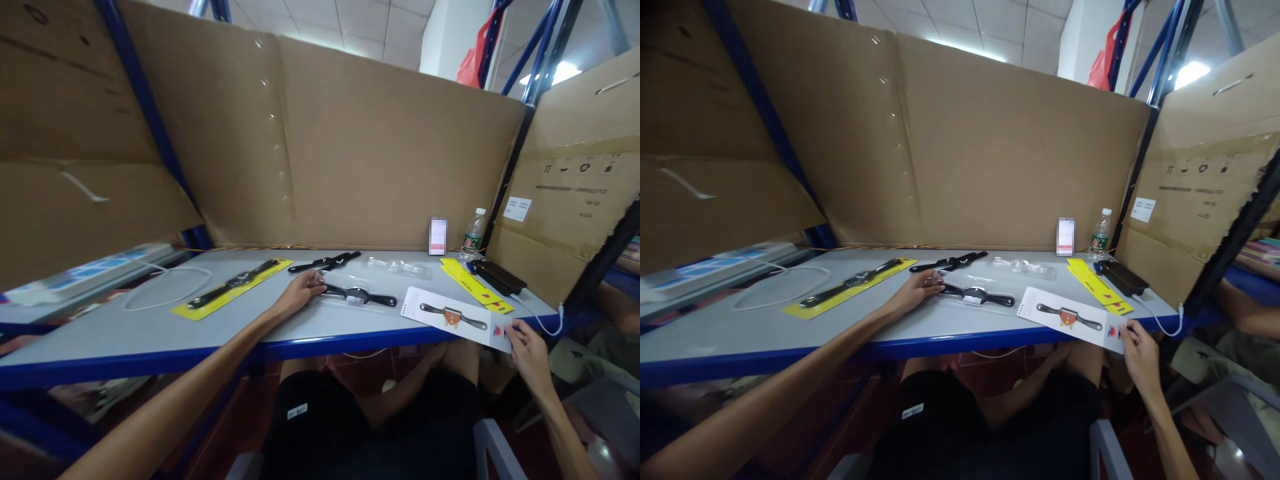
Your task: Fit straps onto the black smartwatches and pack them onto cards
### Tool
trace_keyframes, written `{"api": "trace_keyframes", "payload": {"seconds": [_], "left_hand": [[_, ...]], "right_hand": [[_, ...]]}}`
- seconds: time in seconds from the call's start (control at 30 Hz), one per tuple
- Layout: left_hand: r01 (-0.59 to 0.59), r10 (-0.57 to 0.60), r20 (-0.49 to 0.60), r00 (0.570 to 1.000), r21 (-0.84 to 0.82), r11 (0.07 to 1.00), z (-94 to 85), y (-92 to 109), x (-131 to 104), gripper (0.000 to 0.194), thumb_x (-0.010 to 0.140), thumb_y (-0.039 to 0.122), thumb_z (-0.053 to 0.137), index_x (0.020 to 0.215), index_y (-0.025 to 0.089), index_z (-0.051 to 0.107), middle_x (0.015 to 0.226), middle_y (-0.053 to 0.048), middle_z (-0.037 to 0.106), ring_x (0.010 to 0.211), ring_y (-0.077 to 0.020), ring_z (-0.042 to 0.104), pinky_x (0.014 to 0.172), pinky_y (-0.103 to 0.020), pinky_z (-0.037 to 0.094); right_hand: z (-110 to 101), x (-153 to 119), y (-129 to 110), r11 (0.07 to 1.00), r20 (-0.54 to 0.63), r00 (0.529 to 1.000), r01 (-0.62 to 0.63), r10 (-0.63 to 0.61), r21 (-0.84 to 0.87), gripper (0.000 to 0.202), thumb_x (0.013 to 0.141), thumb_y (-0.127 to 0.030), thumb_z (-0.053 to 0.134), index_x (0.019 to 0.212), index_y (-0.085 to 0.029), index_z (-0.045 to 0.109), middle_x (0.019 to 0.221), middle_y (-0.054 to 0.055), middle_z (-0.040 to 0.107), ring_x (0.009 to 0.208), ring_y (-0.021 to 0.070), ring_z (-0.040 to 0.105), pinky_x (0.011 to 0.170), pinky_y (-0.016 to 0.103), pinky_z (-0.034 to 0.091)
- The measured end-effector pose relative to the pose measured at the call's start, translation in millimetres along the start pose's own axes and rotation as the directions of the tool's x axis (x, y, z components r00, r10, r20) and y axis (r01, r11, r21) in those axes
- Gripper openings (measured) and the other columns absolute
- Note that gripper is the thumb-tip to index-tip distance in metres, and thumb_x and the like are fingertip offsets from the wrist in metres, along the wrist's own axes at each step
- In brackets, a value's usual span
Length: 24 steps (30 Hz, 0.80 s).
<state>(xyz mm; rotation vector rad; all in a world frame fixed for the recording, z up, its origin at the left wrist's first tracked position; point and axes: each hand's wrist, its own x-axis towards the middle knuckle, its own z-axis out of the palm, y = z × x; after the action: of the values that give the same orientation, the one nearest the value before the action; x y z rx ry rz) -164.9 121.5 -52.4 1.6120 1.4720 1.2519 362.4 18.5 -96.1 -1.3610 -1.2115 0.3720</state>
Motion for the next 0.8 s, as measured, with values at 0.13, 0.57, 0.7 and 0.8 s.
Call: {"api": "trace_keyframes", "payload": {"seconds": [0.13,0.57,0.7,0.8], "left_hand": [[0.003,-0.003,0.01,1.0,0.001,1.0,-0.7,-4,2,0.04,0.06,0.045,0.078,0.081,0.021,0.054,0.063,0.002,0.062,0.054,-0.0127,0.049,0.047,-0.021,0.033],[-0.031,0.032,-0.003,0.999,0.042,0.999,-1.1,-20,11,0.047,0.06,0.052,0.079,0.087,0.019,0.058,0.073,0.0,0.067,0.064,-0.0173,0.059,0.055,-0.024,0.038],[-0.066,0.08,-0.079,0.994,0.163,0.984,-3.3,-24,10,0.048,0.068,0.046,0.074,0.105,0.019,0.061,0.087,-0.004,0.071,0.08,-0.0239,0.067,0.069,-0.033,0.05],[-0.148,0.227,-0.153,0.962,0.408,0.901,-3.7,-15,2,0.048,0.076,0.036,0.069,0.12,0.02,0.059,0.106,-0.009,0.07,0.102,-0.0294,0.066,0.089,-0.042,0.052]], "right_hand": [[-4,4,-3,0.996,0.01,0.999,0.052,-0.051,-0.067,0.053,0.076,-0.069,0.069,0.087,-0.017,0.068,0.053,0.0,0.057,0.045,0.0158,0.052,0.039,0.023,0.034],[-4,25,2,0.998,0.112,0.993,-0.039,0.045,-0.056,0.055,0.071,-0.067,0.068,0.09,-0.016,0.067,0.051,0.0,0.057,0.041,0.0151,0.046,0.039,0.025,0.031],[-1,28,0,0.989,0.117,0.983,-0.142,0.144,-0.028,0.061,0.066,-0.067,0.068,0.097,-0.015,0.065,0.045,-0.005,0.049,0.034,0.0129,0.038,0.036,0.025,0.025],[2,26,1,0.986,0.111,0.98,-0.164,0.166,-0.027,0.06,0.064,-0.067,0.069,0.095,-0.016,0.064,0.043,-0.007,0.045,0.032,0.0131,0.038,0.035,0.025,0.024]]}}
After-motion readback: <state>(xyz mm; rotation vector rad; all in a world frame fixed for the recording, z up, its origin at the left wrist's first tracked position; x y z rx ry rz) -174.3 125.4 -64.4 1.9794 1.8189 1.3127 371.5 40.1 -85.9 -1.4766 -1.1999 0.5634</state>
